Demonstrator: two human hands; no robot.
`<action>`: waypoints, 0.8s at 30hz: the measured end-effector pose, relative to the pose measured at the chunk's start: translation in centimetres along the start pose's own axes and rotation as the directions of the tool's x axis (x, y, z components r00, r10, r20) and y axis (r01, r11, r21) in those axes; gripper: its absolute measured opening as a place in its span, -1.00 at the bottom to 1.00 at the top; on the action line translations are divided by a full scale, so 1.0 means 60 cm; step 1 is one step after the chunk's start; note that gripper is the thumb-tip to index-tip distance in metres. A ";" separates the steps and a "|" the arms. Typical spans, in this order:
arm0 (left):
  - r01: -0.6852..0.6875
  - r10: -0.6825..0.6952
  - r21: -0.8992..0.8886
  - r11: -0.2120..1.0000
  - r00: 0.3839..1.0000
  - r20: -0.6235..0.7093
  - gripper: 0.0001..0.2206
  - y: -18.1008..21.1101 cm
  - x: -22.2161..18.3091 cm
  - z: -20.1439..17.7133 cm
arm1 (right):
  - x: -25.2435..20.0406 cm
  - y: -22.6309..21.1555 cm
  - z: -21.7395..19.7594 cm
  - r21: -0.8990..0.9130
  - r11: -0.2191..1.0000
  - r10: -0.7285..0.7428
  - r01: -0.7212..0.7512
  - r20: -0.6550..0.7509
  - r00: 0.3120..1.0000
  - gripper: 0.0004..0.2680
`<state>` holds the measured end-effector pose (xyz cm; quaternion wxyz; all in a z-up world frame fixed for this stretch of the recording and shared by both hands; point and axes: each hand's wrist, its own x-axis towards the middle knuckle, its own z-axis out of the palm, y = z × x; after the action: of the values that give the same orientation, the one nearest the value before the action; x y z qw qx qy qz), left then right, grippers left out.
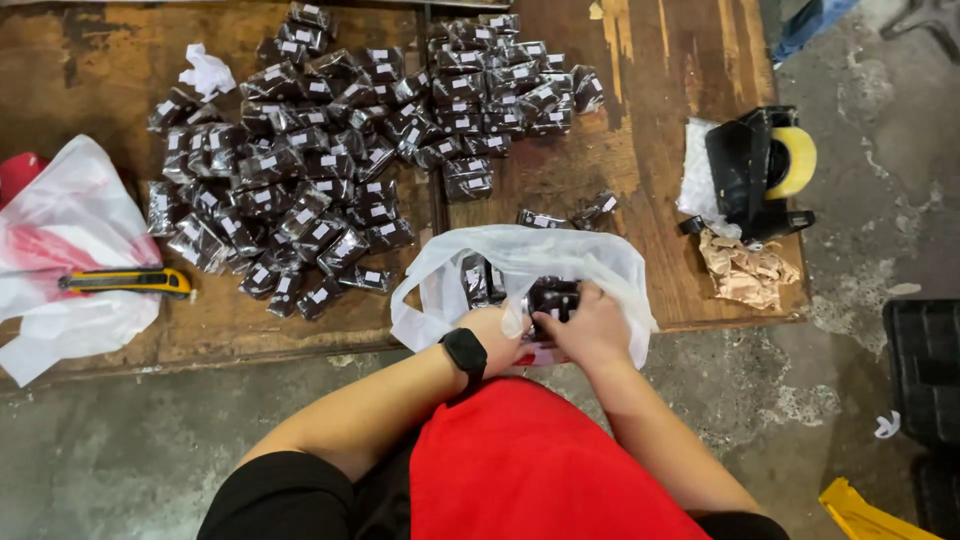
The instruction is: Bagging small packaged snacks or candies into a plastic bag at a bakery station.
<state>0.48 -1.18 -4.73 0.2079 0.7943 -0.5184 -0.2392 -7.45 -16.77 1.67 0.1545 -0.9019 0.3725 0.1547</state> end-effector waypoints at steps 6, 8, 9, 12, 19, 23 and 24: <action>-0.023 0.019 0.043 0.999 0.996 0.088 -0.63 0.023 0.019 -0.039 | 0.032 0.107 0.046 0.169 0.920 -0.317 0.354 -0.213 0.924 -0.30; -0.053 0.052 0.010 0.999 0.993 0.106 -0.65 0.000 0.039 0.003 | 0.039 0.119 0.048 0.214 0.922 -0.290 0.323 -0.171 0.942 -0.32; -0.080 0.083 -0.022 0.997 0.989 0.123 -0.67 -0.011 0.049 0.024 | 0.043 0.124 0.050 0.259 0.921 -0.266 0.290 -0.126 0.956 -0.35; -0.063 0.062 0.008 0.998 0.993 0.102 -0.69 0.002 0.051 0.006 | 0.061 0.141 0.044 0.203 0.897 -0.371 0.393 -0.139 0.918 -0.40; -0.105 0.110 0.080 0.991 0.992 -0.062 -0.64 -0.030 0.046 0.037 | 0.019 0.147 -0.064 0.148 0.671 -0.682 0.726 -0.261 0.683 -0.44; -0.079 0.086 0.139 0.987 0.995 -0.043 -0.65 0.009 0.019 -0.017 | 0.054 0.176 -0.015 -0.247 0.810 -0.503 0.532 0.172 0.847 -0.63; -0.049 0.060 0.149 0.988 0.996 -0.073 -0.66 0.014 0.014 -0.013 | 0.064 0.183 -0.006 -0.282 0.785 -0.529 0.552 0.161 0.834 -0.74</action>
<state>0.64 -2.22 -3.76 0.1753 0.8015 -0.5477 -0.1639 -12.71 -26.75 -1.33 0.0592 -0.9771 0.0631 0.1946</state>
